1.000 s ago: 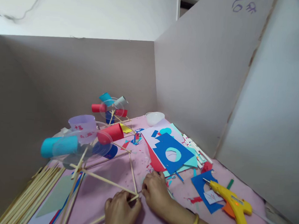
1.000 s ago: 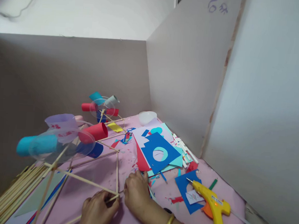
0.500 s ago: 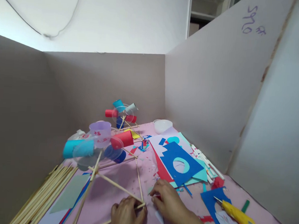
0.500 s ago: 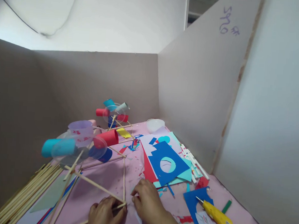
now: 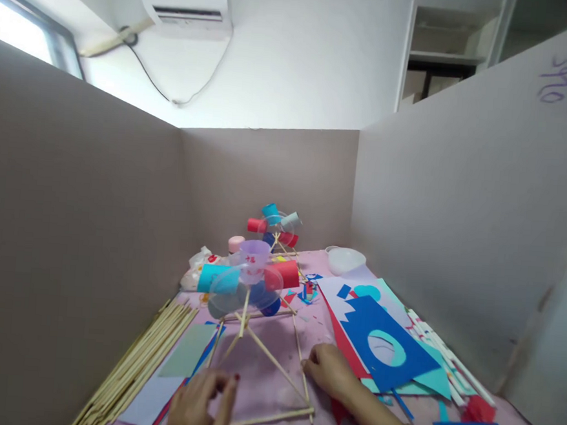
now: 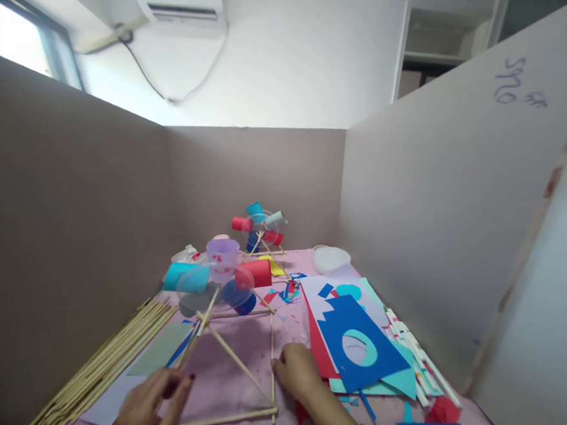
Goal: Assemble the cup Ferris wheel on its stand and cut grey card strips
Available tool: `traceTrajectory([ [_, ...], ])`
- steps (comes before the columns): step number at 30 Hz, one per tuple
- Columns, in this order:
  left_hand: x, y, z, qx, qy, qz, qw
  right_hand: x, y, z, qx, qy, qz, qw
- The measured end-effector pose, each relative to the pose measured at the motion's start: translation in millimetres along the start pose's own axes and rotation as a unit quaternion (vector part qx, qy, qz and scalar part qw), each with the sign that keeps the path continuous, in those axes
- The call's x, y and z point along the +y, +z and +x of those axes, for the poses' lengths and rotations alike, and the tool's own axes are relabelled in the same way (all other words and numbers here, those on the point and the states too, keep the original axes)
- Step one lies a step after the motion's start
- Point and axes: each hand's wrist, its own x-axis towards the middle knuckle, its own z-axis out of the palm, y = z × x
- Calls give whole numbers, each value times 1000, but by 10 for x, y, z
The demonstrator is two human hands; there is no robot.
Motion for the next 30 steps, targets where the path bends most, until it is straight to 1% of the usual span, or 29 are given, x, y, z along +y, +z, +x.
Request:
traceTrajectory([
  [2,-237,-204,163,-25,-96,45,994,-37,51,45,-2,8,-14,1000],
  [3,-338,-267,242,-81,-131,77,985,-55,73,60,1,12,-20,1000],
  [4,-422,-300,312,-129,-142,105,976,-72,91,72,5,17,-25,1000],
  [6,-530,-293,416,-180,-153,136,962,-102,117,89,14,30,-33,999],
  [10,-588,-146,499,-209,-159,173,949,-131,143,117,30,48,-22,998],
  [13,-630,-66,522,-222,-158,177,946,-125,170,124,34,52,15,998],
  [16,-713,-31,533,-228,-157,163,947,-110,207,120,37,53,65,996],
  [21,-808,-26,512,-213,-152,126,957,-99,204,107,57,52,137,988],
  [25,-766,-48,525,-192,-157,88,965,-82,100,90,49,37,180,982],
  [30,-630,-74,626,-162,-145,34,976,-6,-89,92,53,33,207,976],
])
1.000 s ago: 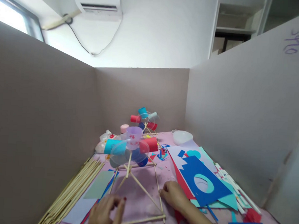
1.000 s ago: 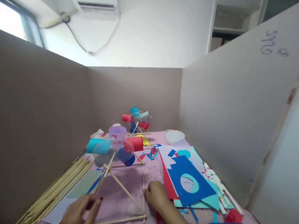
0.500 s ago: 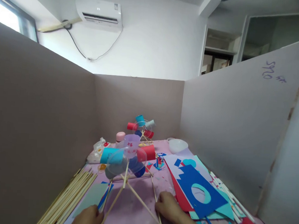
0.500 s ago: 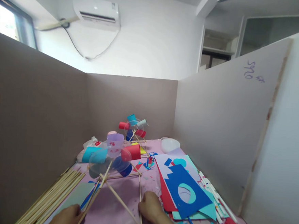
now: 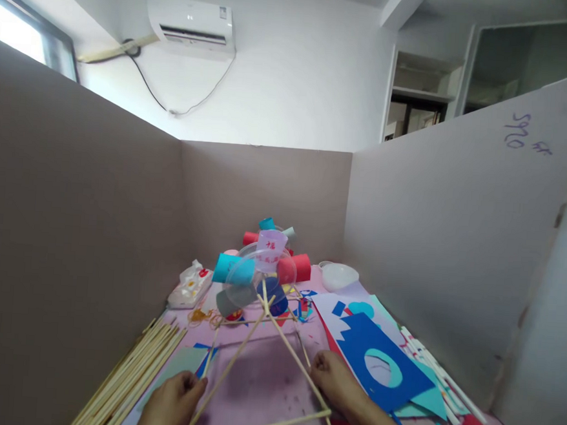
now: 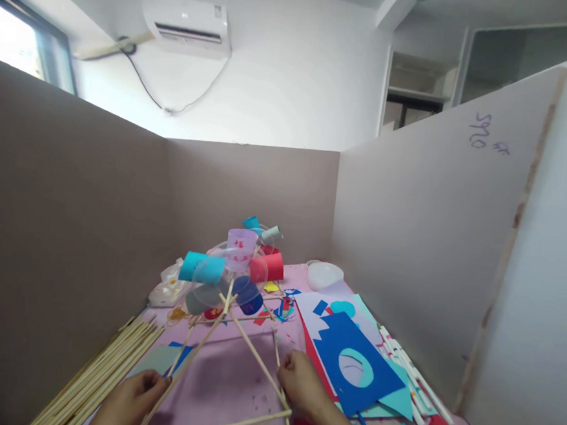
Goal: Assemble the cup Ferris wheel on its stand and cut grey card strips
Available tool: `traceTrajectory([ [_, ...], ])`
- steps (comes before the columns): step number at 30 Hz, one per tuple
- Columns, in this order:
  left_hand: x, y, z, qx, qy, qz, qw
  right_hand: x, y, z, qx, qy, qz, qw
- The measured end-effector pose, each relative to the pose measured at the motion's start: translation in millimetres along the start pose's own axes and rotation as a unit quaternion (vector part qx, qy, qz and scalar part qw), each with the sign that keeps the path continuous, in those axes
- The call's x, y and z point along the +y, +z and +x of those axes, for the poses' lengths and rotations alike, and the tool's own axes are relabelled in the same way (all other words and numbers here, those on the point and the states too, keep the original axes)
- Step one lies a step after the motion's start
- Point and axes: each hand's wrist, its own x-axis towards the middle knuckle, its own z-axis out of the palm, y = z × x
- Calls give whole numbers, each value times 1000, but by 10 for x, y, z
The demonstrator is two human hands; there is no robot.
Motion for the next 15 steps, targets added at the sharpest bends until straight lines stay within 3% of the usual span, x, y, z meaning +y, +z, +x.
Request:
traceTrajectory([
  [10,528,120,285,-13,23,-113,993,135,-524,239,7,12,-13,1000],
  [15,666,295,468,-16,35,-134,990,231,-625,380,7,16,-19,1000],
])
